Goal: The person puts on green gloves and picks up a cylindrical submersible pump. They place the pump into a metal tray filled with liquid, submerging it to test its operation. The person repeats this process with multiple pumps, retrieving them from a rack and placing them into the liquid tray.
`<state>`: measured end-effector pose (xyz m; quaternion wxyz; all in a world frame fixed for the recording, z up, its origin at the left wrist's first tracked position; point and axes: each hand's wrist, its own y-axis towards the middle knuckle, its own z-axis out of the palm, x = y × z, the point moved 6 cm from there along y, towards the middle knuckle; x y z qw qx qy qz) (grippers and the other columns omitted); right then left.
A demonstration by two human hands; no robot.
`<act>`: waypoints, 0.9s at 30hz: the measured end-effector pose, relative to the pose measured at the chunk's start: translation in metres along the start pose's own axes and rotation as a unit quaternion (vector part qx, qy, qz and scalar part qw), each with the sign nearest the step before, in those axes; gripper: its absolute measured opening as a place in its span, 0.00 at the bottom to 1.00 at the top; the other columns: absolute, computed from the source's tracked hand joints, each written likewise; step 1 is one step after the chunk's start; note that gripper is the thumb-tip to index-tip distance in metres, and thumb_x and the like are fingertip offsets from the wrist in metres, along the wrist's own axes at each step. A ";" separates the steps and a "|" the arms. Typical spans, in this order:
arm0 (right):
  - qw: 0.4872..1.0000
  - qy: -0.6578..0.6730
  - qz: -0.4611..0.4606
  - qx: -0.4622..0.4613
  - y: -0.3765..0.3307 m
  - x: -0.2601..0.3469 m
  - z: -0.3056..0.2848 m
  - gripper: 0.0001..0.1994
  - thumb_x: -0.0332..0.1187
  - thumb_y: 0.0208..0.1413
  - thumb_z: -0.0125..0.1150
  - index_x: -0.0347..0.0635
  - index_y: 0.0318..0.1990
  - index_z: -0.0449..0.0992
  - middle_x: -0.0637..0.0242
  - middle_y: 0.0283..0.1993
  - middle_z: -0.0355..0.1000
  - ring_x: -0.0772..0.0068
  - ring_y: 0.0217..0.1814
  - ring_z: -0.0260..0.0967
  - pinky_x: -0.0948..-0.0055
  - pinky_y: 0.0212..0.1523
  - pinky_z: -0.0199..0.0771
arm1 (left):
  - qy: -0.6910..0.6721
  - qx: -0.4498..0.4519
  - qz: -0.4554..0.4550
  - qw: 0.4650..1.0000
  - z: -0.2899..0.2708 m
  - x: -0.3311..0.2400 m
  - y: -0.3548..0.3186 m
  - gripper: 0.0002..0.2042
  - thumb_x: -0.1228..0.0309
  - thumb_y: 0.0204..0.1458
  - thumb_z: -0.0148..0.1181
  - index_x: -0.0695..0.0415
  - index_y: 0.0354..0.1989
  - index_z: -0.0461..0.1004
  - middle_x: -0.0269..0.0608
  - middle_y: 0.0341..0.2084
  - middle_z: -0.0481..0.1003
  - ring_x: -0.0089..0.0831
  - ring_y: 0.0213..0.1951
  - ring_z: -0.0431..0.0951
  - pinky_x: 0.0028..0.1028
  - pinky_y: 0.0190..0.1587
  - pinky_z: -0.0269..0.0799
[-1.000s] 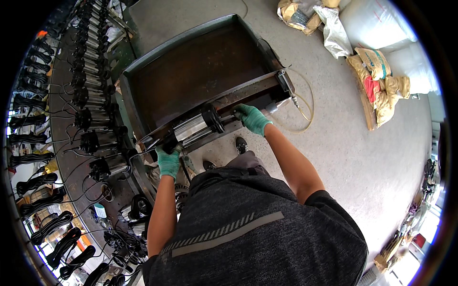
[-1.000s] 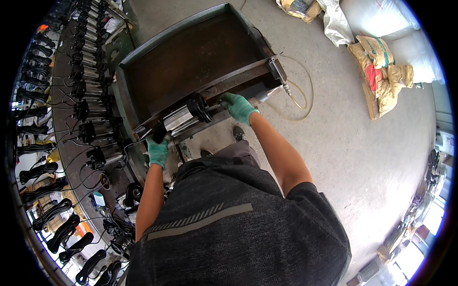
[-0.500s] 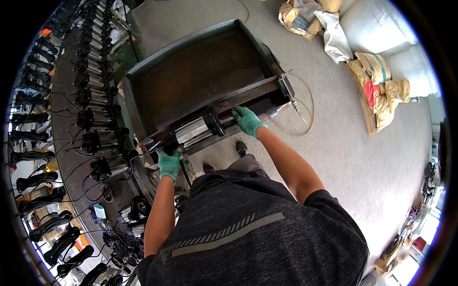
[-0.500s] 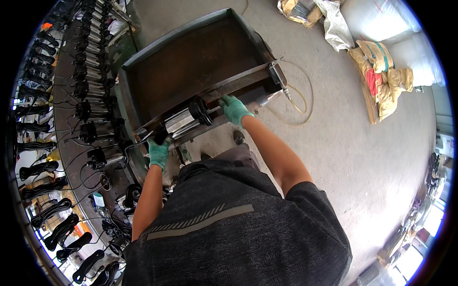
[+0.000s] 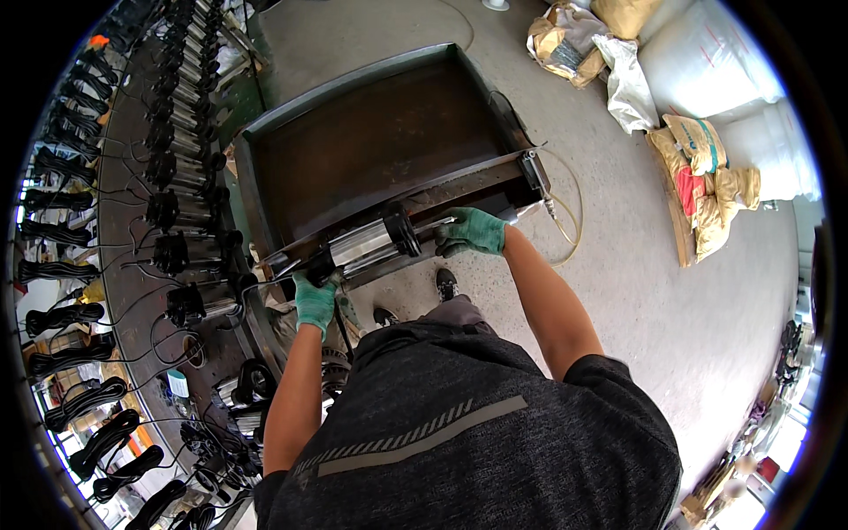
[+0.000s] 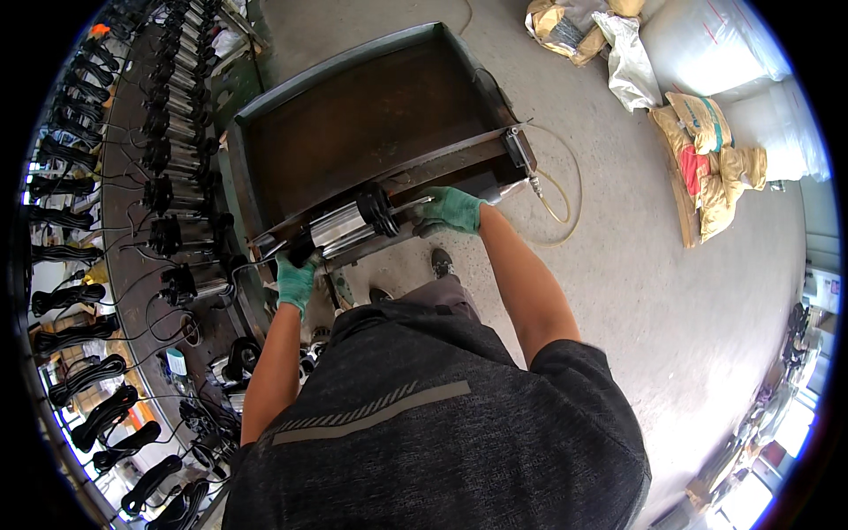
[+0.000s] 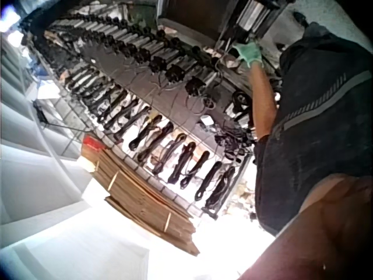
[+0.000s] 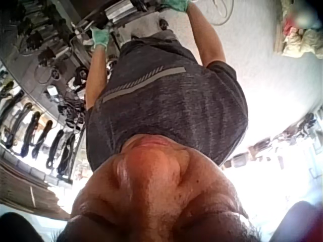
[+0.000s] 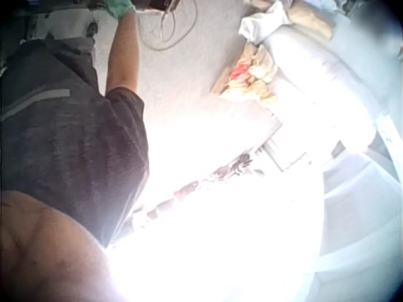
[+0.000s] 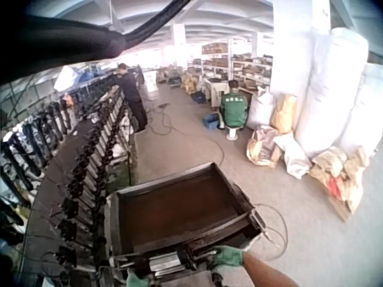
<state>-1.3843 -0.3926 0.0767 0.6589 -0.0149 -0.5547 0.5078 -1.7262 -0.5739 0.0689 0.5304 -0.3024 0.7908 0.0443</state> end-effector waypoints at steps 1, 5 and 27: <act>1.000 0.012 -0.002 0.000 0.000 0.002 0.000 0.17 0.42 0.66 0.61 0.34 0.48 0.73 0.61 0.30 0.73 0.65 0.28 0.76 0.67 0.29 0.81 | 0.001 0.002 0.000 1.000 0.000 0.001 0.000 0.30 0.66 0.52 0.75 0.65 0.57 0.63 0.45 0.51 0.75 0.34 0.48 0.74 0.29 0.57 0.68; 0.980 -0.188 0.012 -0.069 0.006 0.012 -0.007 0.21 0.50 0.67 0.57 0.38 0.36 0.75 0.65 0.19 0.68 0.70 0.17 0.68 0.69 0.19 0.69 | 0.029 -0.018 0.011 0.999 0.002 0.000 0.003 0.25 0.78 0.52 0.72 0.61 0.54 0.64 0.41 0.48 0.76 0.29 0.47 0.76 0.29 0.54 0.73; 0.956 -0.238 -0.057 -0.159 0.017 -0.004 -0.015 0.17 0.34 0.66 0.57 0.40 0.59 0.75 0.65 0.39 0.78 0.73 0.34 0.74 0.71 0.36 0.77 | 0.014 0.010 -0.075 0.997 0.002 -0.019 -0.009 0.31 0.65 0.52 0.75 0.64 0.57 0.62 0.46 0.50 0.74 0.36 0.49 0.73 0.31 0.58 0.68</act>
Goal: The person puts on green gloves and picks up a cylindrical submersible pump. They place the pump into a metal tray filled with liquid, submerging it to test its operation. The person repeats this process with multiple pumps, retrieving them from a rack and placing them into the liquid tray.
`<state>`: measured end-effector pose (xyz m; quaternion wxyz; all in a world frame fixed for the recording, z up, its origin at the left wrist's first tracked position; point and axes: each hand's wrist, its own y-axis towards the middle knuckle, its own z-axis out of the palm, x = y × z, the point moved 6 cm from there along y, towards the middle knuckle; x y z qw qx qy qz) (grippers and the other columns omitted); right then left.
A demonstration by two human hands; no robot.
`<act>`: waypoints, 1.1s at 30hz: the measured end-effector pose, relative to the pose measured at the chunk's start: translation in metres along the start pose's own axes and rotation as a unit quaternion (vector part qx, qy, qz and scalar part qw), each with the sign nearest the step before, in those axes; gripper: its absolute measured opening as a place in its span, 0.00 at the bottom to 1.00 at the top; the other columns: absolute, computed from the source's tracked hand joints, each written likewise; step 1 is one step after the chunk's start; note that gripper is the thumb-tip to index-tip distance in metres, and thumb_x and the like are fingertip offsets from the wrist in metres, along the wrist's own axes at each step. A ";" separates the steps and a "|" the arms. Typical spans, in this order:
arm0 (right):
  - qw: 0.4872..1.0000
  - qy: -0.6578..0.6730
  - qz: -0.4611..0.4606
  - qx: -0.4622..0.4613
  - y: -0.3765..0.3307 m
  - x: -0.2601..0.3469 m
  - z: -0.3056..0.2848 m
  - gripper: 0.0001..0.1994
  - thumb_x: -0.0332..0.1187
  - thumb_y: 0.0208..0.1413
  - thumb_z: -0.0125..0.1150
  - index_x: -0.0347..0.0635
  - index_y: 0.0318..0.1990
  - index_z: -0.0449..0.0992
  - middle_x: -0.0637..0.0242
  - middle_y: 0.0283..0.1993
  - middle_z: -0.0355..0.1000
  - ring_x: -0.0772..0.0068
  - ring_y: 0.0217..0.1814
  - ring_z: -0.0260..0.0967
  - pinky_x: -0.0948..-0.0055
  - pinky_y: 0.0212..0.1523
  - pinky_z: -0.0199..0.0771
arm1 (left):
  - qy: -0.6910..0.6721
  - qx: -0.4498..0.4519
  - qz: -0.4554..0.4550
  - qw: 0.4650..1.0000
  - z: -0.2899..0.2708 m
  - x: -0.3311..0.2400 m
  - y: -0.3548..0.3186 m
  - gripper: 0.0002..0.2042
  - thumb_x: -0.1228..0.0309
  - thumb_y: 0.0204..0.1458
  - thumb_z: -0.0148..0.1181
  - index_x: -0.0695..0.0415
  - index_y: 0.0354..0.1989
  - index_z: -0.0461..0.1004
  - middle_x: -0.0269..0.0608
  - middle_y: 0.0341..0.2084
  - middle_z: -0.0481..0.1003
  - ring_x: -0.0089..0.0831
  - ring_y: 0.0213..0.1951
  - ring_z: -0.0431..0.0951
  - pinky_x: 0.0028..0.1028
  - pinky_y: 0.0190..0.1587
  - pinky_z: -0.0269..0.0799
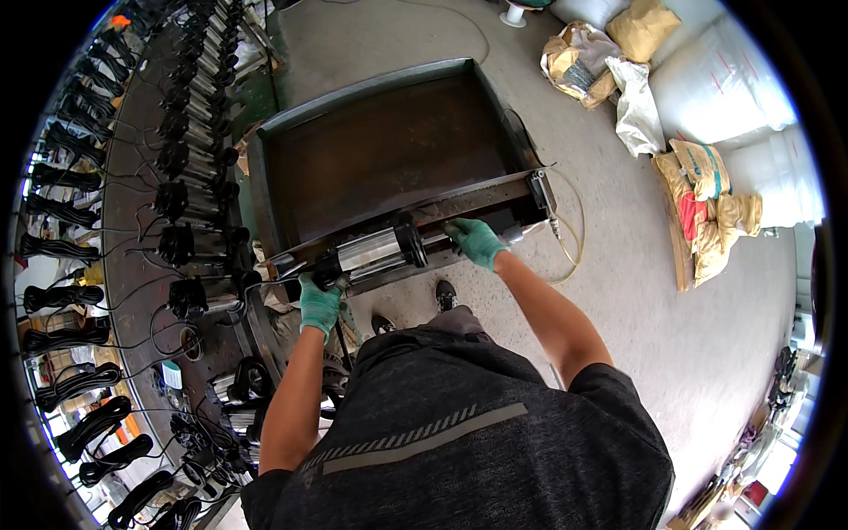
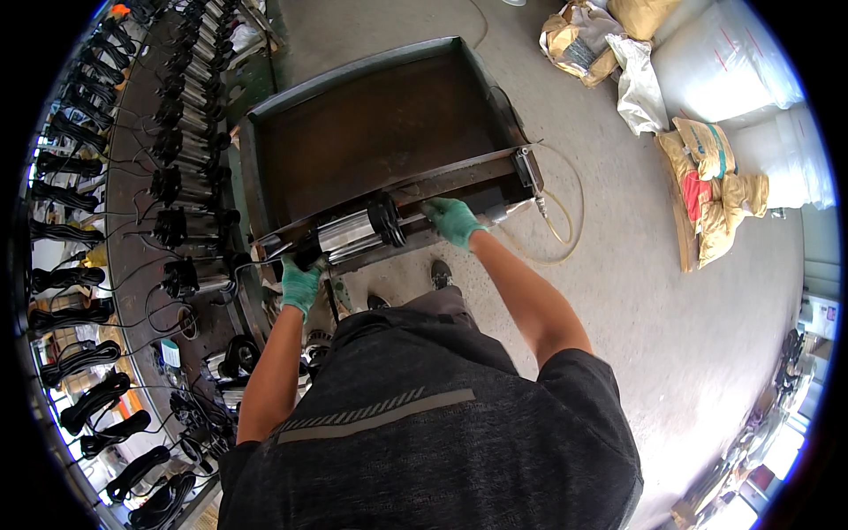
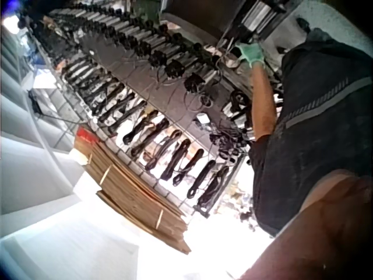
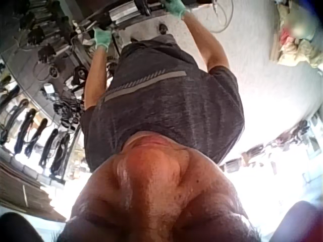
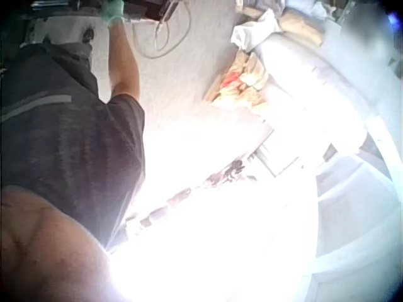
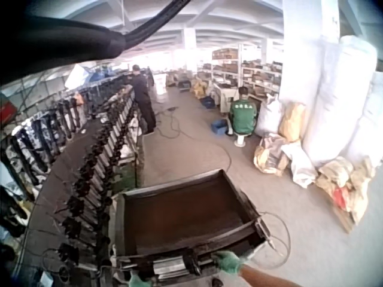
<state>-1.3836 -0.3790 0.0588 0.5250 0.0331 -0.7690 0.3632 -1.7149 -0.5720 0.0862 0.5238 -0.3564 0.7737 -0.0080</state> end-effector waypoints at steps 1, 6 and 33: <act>0.999 0.038 0.033 0.002 0.000 0.003 0.004 0.17 0.35 0.67 0.57 0.40 0.59 0.74 0.65 0.36 0.77 0.75 0.32 0.72 0.72 0.33 0.75 | -0.010 0.005 -0.014 1.000 0.000 -0.005 -0.003 0.31 0.64 0.52 0.75 0.64 0.57 0.62 0.47 0.50 0.74 0.37 0.49 0.73 0.31 0.57 0.68; 0.991 0.102 0.062 0.067 -0.006 0.016 0.009 0.16 0.36 0.68 0.57 0.39 0.59 0.73 0.69 0.32 0.72 0.77 0.27 0.69 0.75 0.26 0.72 | 0.033 -0.023 0.061 0.997 -0.006 0.025 0.012 0.31 0.64 0.52 0.75 0.64 0.57 0.62 0.47 0.50 0.75 0.37 0.48 0.73 0.31 0.57 0.68; 0.986 0.059 0.147 0.051 0.007 0.012 0.007 0.20 0.40 0.63 0.65 0.36 0.56 0.77 0.67 0.37 0.77 0.73 0.35 0.73 0.73 0.36 0.74 | 0.038 -0.048 0.093 0.994 -0.004 0.024 0.013 0.26 0.78 0.51 0.72 0.62 0.55 0.63 0.41 0.48 0.76 0.29 0.48 0.76 0.28 0.55 0.72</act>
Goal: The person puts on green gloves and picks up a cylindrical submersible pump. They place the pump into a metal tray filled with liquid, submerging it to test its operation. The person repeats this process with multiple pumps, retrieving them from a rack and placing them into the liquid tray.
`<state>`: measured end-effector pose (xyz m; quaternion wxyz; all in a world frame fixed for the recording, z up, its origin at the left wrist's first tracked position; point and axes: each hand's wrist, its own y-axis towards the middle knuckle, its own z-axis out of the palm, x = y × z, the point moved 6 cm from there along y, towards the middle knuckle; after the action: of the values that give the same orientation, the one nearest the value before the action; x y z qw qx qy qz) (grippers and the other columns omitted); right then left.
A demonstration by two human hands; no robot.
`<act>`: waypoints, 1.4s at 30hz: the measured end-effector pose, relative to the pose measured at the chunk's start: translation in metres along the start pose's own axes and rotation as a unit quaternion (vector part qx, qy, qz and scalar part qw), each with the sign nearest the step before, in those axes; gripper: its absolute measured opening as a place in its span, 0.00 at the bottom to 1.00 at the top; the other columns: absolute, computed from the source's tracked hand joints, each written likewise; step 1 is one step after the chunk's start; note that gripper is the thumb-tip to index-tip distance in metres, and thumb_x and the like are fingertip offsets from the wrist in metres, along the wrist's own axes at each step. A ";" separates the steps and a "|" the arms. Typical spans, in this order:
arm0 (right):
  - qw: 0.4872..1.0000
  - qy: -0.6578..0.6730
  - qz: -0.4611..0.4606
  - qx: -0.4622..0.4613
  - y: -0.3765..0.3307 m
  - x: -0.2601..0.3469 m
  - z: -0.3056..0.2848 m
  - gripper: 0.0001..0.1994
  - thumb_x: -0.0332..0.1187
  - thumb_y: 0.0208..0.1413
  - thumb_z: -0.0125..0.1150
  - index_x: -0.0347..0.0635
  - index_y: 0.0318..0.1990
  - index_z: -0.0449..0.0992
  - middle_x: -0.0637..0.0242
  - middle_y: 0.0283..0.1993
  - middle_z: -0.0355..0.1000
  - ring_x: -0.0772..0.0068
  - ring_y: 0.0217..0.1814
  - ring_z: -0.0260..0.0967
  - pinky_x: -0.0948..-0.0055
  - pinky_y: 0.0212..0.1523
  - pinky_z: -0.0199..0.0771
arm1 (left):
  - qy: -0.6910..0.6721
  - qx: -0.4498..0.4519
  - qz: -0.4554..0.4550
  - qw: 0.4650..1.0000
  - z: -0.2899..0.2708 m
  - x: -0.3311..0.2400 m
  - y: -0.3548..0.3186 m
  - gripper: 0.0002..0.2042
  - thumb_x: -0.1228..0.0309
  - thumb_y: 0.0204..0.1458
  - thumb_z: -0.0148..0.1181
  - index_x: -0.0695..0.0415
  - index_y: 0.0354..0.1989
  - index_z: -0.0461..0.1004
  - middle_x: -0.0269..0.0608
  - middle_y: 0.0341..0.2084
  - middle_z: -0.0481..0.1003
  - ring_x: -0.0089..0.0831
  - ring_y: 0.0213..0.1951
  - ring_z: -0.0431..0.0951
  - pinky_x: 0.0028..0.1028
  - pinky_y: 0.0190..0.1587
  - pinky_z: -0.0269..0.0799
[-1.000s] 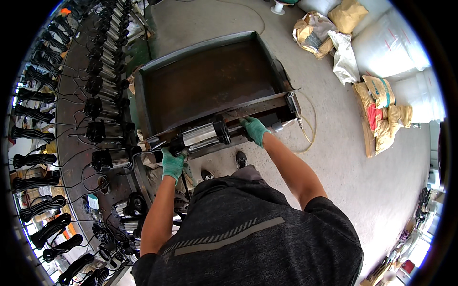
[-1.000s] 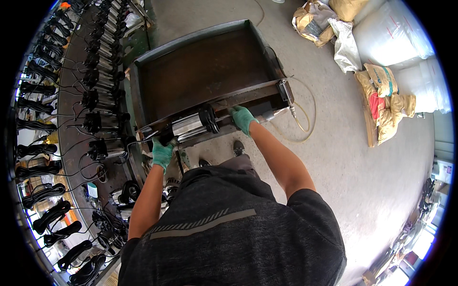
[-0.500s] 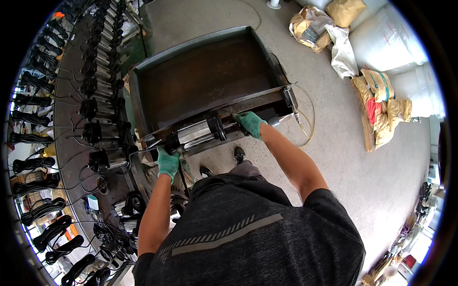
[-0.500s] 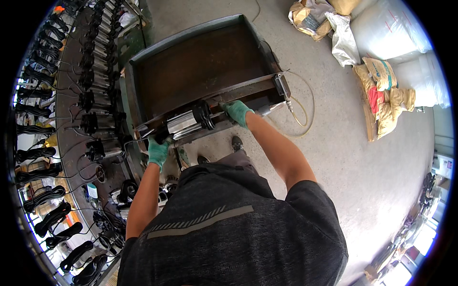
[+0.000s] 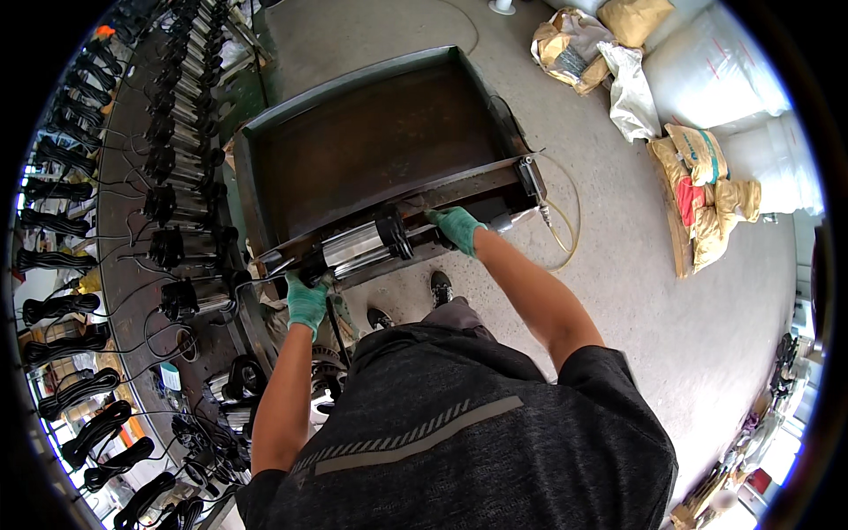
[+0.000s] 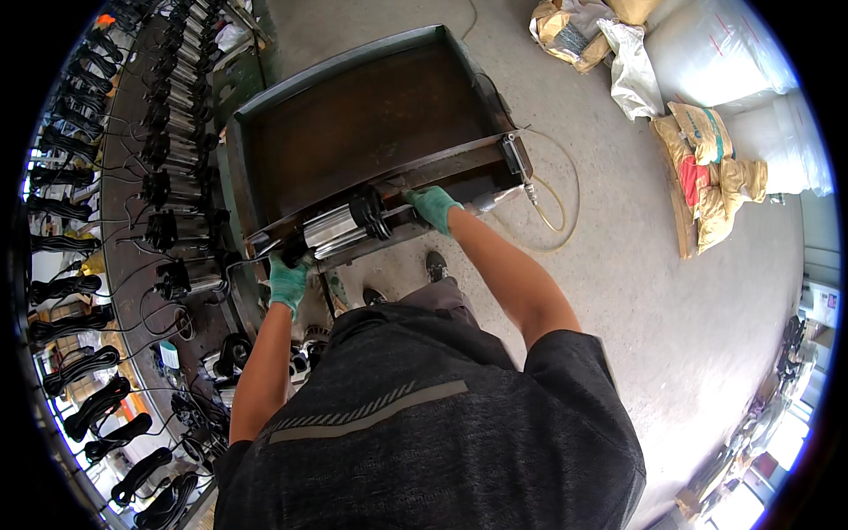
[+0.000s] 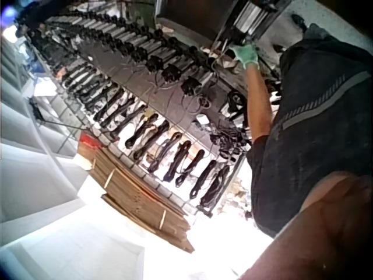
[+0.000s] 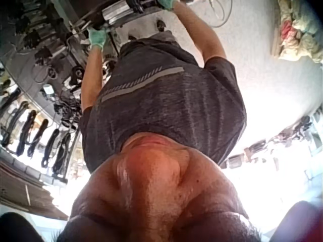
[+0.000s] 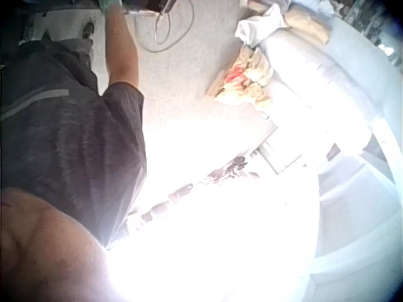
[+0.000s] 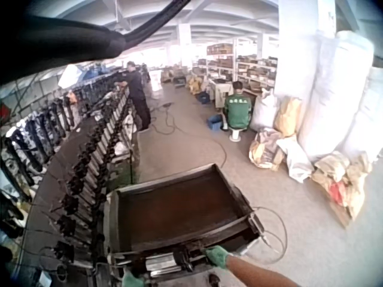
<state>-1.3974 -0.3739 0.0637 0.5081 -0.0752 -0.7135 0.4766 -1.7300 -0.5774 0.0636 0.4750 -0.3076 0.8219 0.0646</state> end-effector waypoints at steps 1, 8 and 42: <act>1.000 0.029 0.012 0.002 0.004 -0.007 0.001 0.20 0.41 0.63 0.66 0.36 0.56 0.77 0.68 0.35 0.76 0.74 0.33 0.72 0.73 0.33 0.72 | -0.001 0.004 -0.004 1.000 0.001 0.000 0.001 0.26 0.78 0.51 0.72 0.62 0.55 0.63 0.41 0.48 0.76 0.29 0.48 0.76 0.28 0.55 0.72; 0.858 -0.269 -0.429 -0.085 -0.043 0.019 -0.005 0.21 0.34 0.55 0.69 0.44 0.57 0.77 0.59 0.46 0.77 0.55 0.45 0.77 0.62 0.48 0.76 | -0.021 0.022 -0.006 1.000 -0.003 0.025 0.004 0.34 0.65 0.52 0.75 0.64 0.61 0.61 0.45 0.53 0.74 0.36 0.50 0.73 0.30 0.58 0.68; 0.967 -0.030 -0.136 -0.211 -0.038 -0.012 -0.039 0.21 0.44 0.63 0.63 0.36 0.55 0.76 0.53 0.42 0.81 0.66 0.34 0.79 0.65 0.34 0.77 | -0.038 0.012 -0.001 0.999 -0.005 0.004 -0.008 0.32 0.69 0.51 0.74 0.63 0.60 0.61 0.47 0.53 0.74 0.36 0.52 0.74 0.33 0.58 0.69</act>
<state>-1.3458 -0.3779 0.0857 0.5196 -0.0684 -0.8161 0.2435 -1.7311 -0.5872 0.0649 0.5093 -0.3003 0.8038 0.0660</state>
